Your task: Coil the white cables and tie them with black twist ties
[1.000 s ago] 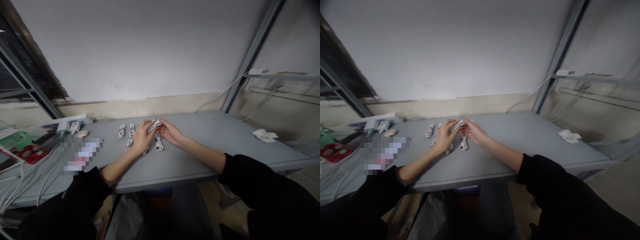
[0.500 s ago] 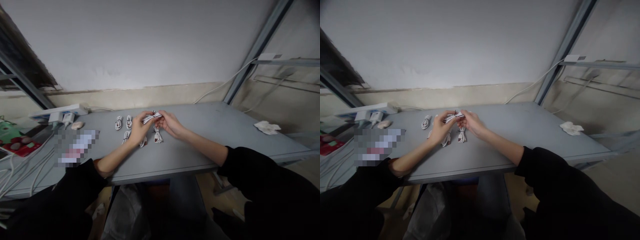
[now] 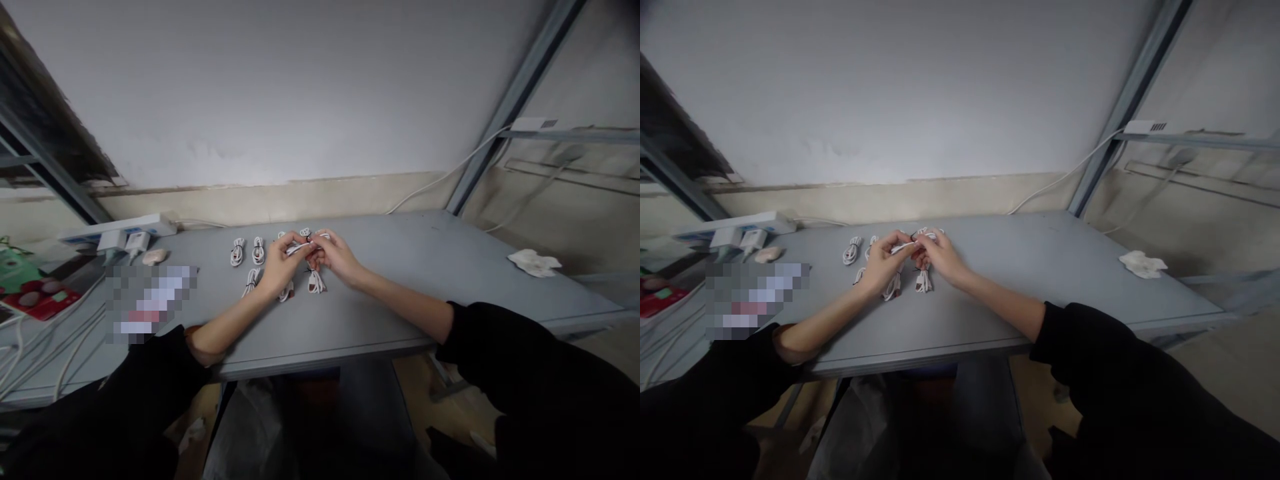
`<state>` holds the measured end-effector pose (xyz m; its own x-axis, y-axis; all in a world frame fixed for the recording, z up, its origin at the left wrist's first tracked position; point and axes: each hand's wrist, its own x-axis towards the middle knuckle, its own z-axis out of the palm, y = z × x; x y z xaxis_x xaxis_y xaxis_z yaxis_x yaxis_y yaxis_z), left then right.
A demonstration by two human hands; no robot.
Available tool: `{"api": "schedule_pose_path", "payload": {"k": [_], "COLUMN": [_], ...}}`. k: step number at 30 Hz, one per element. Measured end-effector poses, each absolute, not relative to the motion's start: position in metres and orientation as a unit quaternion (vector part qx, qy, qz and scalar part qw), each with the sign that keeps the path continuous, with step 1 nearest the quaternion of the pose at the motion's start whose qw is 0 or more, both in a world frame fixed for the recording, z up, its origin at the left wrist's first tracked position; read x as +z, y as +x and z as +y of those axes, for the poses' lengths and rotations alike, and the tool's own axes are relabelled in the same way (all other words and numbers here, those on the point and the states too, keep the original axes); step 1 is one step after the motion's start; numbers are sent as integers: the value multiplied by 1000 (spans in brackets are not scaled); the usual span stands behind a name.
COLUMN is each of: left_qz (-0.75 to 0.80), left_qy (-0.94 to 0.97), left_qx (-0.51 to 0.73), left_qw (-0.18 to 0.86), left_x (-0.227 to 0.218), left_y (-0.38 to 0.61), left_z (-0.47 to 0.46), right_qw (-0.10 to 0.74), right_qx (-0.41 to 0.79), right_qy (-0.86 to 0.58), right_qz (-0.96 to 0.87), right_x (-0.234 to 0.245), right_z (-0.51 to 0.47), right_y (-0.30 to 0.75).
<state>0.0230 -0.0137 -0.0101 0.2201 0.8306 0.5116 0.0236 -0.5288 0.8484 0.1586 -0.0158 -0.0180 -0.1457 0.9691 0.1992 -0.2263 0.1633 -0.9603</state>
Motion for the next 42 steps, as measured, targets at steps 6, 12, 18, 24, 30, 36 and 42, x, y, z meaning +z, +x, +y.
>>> {"api": "schedule_pose_path", "payload": {"k": [6, 12, 18, 24, 30, 36, 42], "left_qz": [299, 313, 318, 345, 354, 373, 375], "left_qy": [719, 719, 692, 667, 675, 689, 658], "left_qx": [540, 545, 551, 563, 565, 549, 525], "left_qw": [321, 296, 343, 346, 315, 292, 389], "left_x": [-8, -9, -9, -9, -6, -4, 0], "left_y": [23, 22, 23, 24, 21, 18, 15], "left_z": [-16, -16, -14, -11, -9, -5, -7], "right_qw": [565, 552, 547, 570, 581, 580, 578], "right_qx": [543, 551, 532, 475, 452, 447, 455], "right_qy": [-342, -348, -355, -371, -368, -362, -358], "right_qz": [-519, -520, -540, -558, -568, -576, -575], "right_x": [-15, -15, -16, -15, -18, -17, -16], "right_z": [-17, -16, -18, -17, -12, -11, -9], "right_y": [160, 160, 161, 163, 164, 166, 168]}}
